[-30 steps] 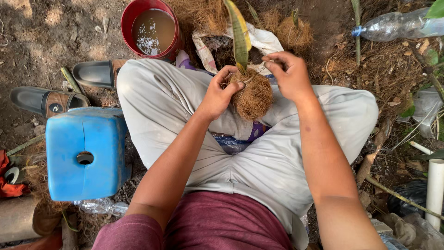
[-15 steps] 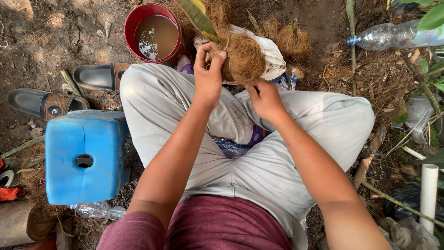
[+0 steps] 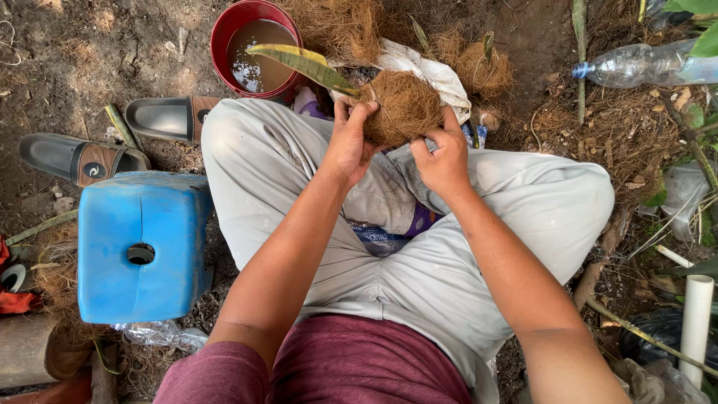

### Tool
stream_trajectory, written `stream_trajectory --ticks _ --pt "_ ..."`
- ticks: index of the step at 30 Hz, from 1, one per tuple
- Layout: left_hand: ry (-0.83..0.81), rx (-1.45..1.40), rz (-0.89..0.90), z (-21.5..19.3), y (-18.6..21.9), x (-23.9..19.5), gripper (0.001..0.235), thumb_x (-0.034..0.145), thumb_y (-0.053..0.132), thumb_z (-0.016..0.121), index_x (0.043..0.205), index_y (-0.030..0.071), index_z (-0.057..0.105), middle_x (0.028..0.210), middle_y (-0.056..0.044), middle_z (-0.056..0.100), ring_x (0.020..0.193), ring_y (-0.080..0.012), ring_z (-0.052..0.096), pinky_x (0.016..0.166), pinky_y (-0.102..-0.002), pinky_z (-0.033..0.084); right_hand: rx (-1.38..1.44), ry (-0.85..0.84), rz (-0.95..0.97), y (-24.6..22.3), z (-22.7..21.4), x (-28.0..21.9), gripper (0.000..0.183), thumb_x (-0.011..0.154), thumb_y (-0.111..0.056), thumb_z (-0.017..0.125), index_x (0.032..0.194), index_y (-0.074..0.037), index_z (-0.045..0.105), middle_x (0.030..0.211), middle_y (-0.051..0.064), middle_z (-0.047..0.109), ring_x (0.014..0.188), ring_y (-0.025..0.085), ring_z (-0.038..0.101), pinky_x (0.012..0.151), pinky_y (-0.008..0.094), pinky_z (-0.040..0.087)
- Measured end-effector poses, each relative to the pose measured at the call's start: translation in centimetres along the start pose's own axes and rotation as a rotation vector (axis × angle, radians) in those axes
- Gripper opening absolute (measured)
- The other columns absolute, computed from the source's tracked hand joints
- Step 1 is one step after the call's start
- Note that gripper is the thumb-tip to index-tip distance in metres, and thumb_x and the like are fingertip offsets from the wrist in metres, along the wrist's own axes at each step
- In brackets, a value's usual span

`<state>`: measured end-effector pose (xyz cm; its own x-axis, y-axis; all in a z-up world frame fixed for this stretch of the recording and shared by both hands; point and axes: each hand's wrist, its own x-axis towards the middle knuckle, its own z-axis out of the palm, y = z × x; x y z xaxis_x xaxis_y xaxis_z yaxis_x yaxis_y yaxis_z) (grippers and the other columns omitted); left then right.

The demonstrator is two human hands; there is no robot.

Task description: The person sits on the ground and prepares a coconut sprout for planting. They remove loose husk fibers, gather soil from a sack, and pack the soil around the base of the sprout by hand.

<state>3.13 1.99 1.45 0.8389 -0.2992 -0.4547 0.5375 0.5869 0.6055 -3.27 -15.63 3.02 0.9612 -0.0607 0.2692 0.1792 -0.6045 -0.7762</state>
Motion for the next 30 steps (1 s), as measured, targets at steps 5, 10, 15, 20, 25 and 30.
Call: stream_trajectory --ticks 5,10,15,20,25,30 --pt "0.032 -0.038 0.004 0.0 -1.2 1.0 0.044 0.096 0.025 0.063 0.128 0.018 0.035 0.135 -0.014 0.052 0.123 -0.0332 0.062 0.089 -0.054 0.062 -0.019 0.014 0.027 0.7 0.7 -0.7 0.016 0.085 -0.007 0.068 0.093 0.006 0.073 0.119 0.025 0.055 0.111 0.039 0.062 0.097 0.042 0.051" --pt "0.033 0.001 0.054 -0.1 -1.6 0.6 0.06 0.094 0.022 0.064 0.141 0.023 0.028 0.14 -0.013 0.05 0.124 -0.0323 0.059 0.088 -0.055 0.06 0.14 0.033 0.079 1.2 1.0 -0.6 0.017 0.086 -0.005 0.064 0.094 0.007 0.072 0.125 0.024 0.055 0.117 0.037 0.06 0.102 0.04 0.049" --pt "-0.024 0.023 0.029 -0.7 -1.6 0.2 0.064 0.094 0.022 0.062 0.15 0.023 0.03 0.143 -0.012 0.05 0.123 -0.03 0.06 0.088 -0.054 0.061 0.142 0.02 0.046 1.5 0.5 -0.3 0.018 0.088 -0.005 0.064 0.098 0.008 0.071 0.133 0.024 0.055 0.124 0.037 0.06 0.104 0.04 0.048" --pt "-0.046 0.083 0.195 -0.8 -1.8 0.9 0.059 0.095 0.012 0.069 0.147 0.014 0.042 0.138 -0.016 0.056 0.123 -0.0295 0.06 0.098 -0.048 0.058 0.049 -0.051 0.031 1.3 -0.1 -0.1 0.022 0.089 -0.006 0.062 0.102 0.008 0.073 0.13 0.023 0.06 0.117 0.037 0.063 0.101 0.04 0.05" --pt "0.028 0.057 0.129 -1.9 -1.7 1.2 0.054 0.09 0.014 0.065 0.141 0.012 0.047 0.129 -0.012 0.059 0.114 -0.0258 0.062 0.09 -0.045 0.059 0.25 -0.175 0.381 2.4 -0.5 -0.5 0.023 0.091 -0.012 0.061 0.102 0.004 0.074 0.117 0.015 0.066 0.087 0.028 0.061 0.074 0.038 0.048" --pt "-0.036 0.146 0.13 -2.5 -1.7 1.4 0.054 0.091 0.012 0.068 0.143 0.008 0.054 0.133 -0.011 0.062 0.122 -0.0226 0.061 0.106 -0.039 0.051 0.164 -0.165 0.476 4.5 -1.9 0.8 0.026 0.104 -0.027 0.071 0.11 -0.002 0.076 0.109 0.016 0.072 0.093 0.022 0.062 0.083 0.034 0.05"
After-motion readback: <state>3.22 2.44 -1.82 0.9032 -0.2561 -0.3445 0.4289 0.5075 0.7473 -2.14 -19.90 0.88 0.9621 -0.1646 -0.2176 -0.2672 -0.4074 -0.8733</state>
